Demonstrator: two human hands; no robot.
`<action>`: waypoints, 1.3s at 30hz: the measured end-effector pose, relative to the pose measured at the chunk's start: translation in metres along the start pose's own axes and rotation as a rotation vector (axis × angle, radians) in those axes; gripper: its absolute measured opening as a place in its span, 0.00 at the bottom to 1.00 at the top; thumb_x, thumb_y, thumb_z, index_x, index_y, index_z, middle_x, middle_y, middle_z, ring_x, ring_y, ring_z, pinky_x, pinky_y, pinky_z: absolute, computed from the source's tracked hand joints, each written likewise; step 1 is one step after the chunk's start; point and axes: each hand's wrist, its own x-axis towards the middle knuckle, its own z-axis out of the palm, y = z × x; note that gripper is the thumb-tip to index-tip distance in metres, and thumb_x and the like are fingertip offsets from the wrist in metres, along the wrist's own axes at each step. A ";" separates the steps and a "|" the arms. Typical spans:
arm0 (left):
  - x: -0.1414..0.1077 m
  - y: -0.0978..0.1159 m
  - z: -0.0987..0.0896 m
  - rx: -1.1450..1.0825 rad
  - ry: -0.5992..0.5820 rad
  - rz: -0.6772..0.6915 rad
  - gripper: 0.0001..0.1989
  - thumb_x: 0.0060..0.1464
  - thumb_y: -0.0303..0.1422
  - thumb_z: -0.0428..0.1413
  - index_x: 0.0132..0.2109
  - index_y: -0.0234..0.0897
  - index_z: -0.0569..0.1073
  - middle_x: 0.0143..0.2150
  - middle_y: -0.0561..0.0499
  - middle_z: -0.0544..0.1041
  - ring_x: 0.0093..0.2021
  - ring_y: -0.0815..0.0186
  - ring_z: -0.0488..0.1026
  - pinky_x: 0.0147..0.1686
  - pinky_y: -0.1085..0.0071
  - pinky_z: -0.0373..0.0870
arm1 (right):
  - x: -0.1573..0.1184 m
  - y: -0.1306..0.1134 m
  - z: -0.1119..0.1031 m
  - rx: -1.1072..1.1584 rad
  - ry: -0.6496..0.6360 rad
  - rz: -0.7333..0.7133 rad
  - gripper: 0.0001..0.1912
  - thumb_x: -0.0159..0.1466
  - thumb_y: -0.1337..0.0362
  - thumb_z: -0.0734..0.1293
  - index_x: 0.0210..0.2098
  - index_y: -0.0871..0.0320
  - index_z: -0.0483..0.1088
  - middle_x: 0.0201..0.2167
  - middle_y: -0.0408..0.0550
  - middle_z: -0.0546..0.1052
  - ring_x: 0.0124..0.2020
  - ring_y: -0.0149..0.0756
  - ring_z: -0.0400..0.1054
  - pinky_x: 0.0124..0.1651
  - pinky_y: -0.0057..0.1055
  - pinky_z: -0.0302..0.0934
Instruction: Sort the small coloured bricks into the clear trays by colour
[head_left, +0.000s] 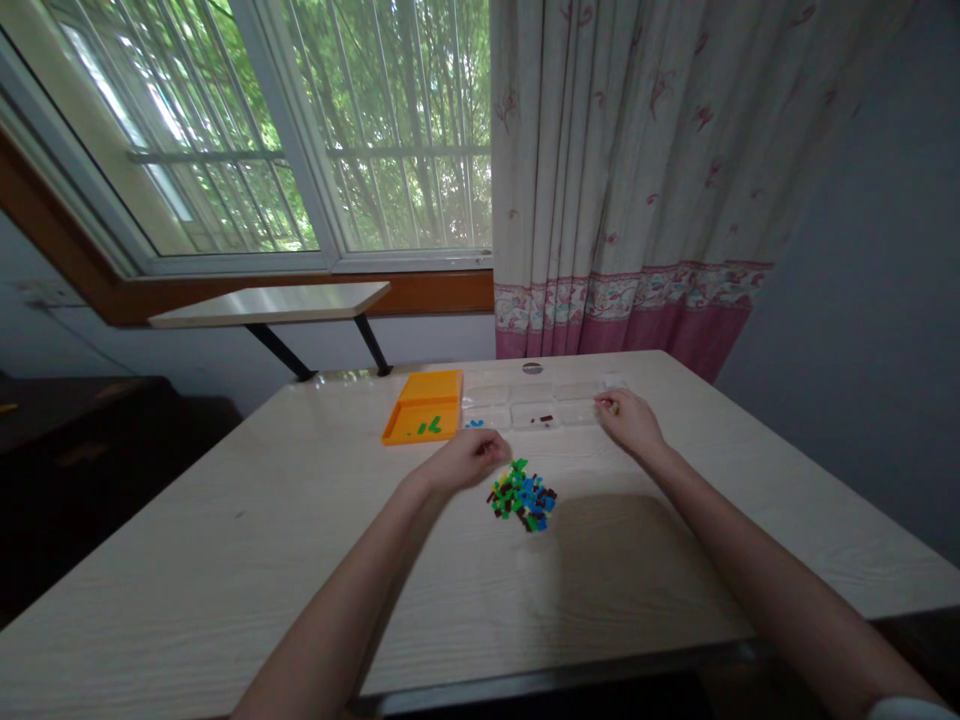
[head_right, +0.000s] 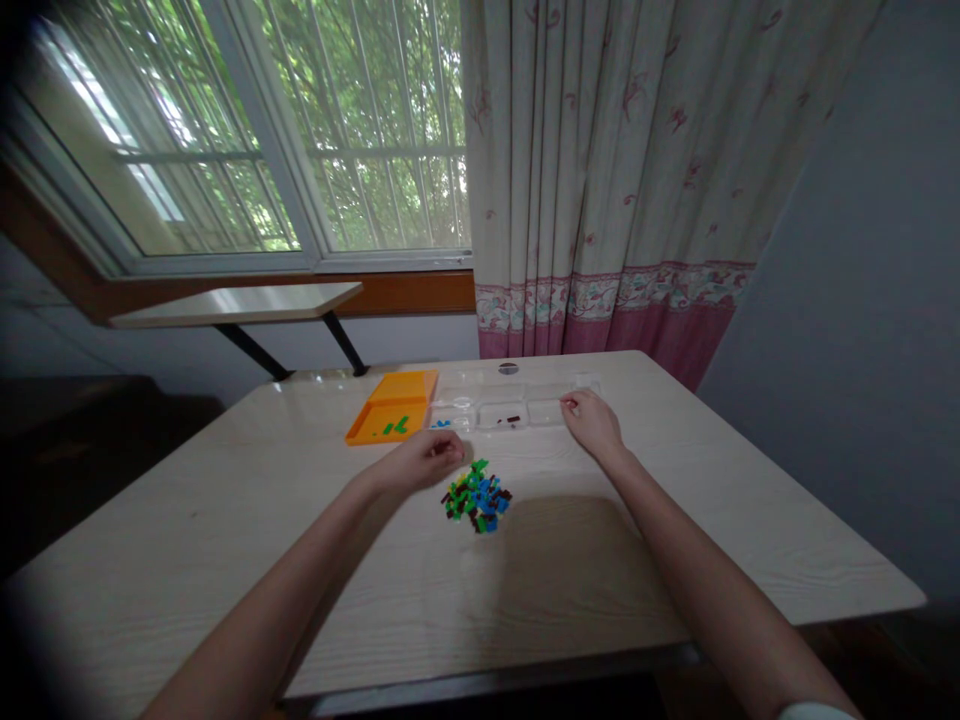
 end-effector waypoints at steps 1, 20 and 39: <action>0.002 0.002 0.006 -0.113 0.020 -0.006 0.09 0.48 0.35 0.50 0.29 0.31 0.68 0.23 0.54 0.66 0.23 0.74 0.60 0.23 0.78 0.55 | -0.001 -0.005 -0.002 0.026 0.014 -0.024 0.10 0.58 0.64 0.59 0.34 0.59 0.71 0.30 0.47 0.72 0.32 0.35 0.65 0.36 0.30 0.57; 0.014 0.015 0.048 -0.888 0.217 -0.149 0.17 0.41 0.43 0.59 0.25 0.33 0.63 0.15 0.60 0.60 0.13 0.80 0.53 0.13 0.80 0.44 | -0.038 -0.095 0.000 0.366 -0.046 -0.485 0.06 0.59 0.64 0.62 0.33 0.58 0.69 0.29 0.46 0.71 0.23 0.26 0.60 0.29 0.24 0.57; 0.005 0.017 0.035 0.088 0.499 0.251 0.08 0.50 0.34 0.53 0.35 0.35 0.73 0.28 0.50 0.69 0.28 0.70 0.63 0.27 0.76 0.60 | -0.036 -0.094 -0.001 0.399 -0.045 -0.475 0.07 0.62 0.64 0.59 0.34 0.57 0.68 0.31 0.47 0.72 0.34 0.31 0.66 0.37 0.27 0.60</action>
